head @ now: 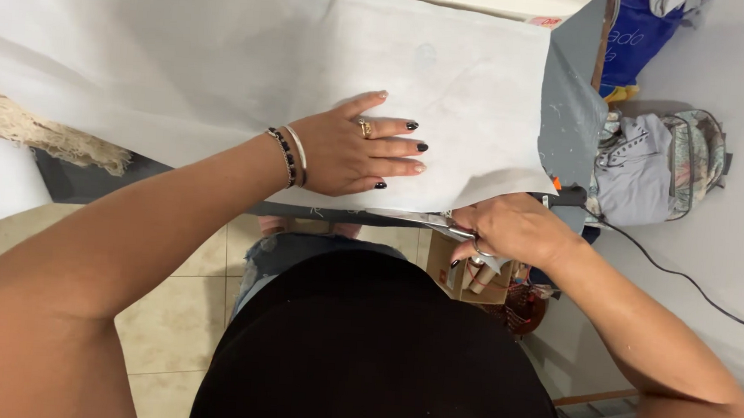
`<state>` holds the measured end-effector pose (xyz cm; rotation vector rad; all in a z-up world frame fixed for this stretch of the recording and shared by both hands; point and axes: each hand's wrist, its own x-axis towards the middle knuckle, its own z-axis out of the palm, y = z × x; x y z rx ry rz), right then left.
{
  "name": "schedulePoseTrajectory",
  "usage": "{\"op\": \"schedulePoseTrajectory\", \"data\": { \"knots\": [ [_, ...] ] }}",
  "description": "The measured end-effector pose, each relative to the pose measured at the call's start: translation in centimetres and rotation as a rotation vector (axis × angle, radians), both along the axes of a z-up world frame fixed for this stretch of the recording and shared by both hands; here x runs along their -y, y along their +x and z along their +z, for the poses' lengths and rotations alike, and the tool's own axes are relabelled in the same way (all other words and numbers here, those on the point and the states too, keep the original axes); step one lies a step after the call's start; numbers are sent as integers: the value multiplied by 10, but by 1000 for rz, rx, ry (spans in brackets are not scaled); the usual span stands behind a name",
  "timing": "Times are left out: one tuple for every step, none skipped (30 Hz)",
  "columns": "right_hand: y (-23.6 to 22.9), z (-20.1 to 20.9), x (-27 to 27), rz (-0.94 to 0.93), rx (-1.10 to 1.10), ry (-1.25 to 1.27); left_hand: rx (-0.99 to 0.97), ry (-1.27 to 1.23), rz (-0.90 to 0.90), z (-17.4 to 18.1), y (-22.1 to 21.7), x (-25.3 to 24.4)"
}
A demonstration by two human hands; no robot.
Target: Preparing and cutting white fabric on a work table next to a sewing machine
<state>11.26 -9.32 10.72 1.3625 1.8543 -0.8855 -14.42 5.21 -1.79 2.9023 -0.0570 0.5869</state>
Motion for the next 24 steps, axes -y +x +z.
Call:
{"op": "schedulePoseTrajectory", "data": {
  "knots": [
    [0, -1, 1, -14, -1, 3, -11, -4, 0, 1, 0, 1],
    [6, -9, 7, -17, 0, 1, -9, -6, -3, -1, 0, 2],
    [12, -17, 11, 58, -29, 97, -13, 15, 8, -2, 0, 2],
    [19, -25, 15, 133, -58, 195, -17, 37, 19, -4, 0, 2],
    [14, -18, 11, 136, -59, 195, -17, 37, 22, -2, -1, 1],
    [10, -11, 7, 101, -43, 156, -32, 18, 11, -1, -1, 1],
    [5, -3, 5, 63, -26, 116, -45, -2, -4, 0, 0, 1],
    [5, -7, 4, 62, -26, 114, -46, -3, -5, 1, -1, 2],
    [5, -9, 4, 74, -36, 112, -54, -6, -10, 2, -2, 1],
    [5, -12, 4, 87, -46, 109, -62, -9, -14, 3, -2, 1],
    [-2, -6, 0, 86, -45, 107, -62, -11, -15, 4, -2, 1],
    [-9, 1, -4, 35, -45, 73, -64, -4, -21, 4, -2, 1],
    [-17, 8, -10, -13, -45, 41, -68, 5, -23, 5, -3, 0],
    [-19, 7, -12, -10, -45, 42, -68, 6, -20, 5, -4, -1],
    [-20, 7, -12, 14, -21, 36, -70, -7, -25, 5, -4, -1],
    [-22, 7, -12, 37, 3, 30, -72, -19, -31, 4, -3, -1],
    [-23, 8, -13, 35, 3, 29, -71, -19, -32, 5, -3, -1],
    [-25, 9, -14, 24, 10, 30, -89, -39, -34, 6, -3, -1],
    [-26, 9, -15, 13, 16, 31, -108, -59, -36, 7, -3, 0],
    [-21, 4, -12, 11, 16, 30, -108, -60, -38, 6, -2, -1],
    [-17, -3, -10, 48, -8, 61, -107, -68, -39, 4, -2, -1],
    [-13, -9, -8, 84, -31, 93, -106, -77, -41, 3, -2, -1],
    [-14, -8, -8, 85, -31, 91, -107, -78, -40, 1, -2, -1],
    [-16, -6, -8, 78, -32, 90, -103, -69, -30, 0, -2, -1]
  ]
}}
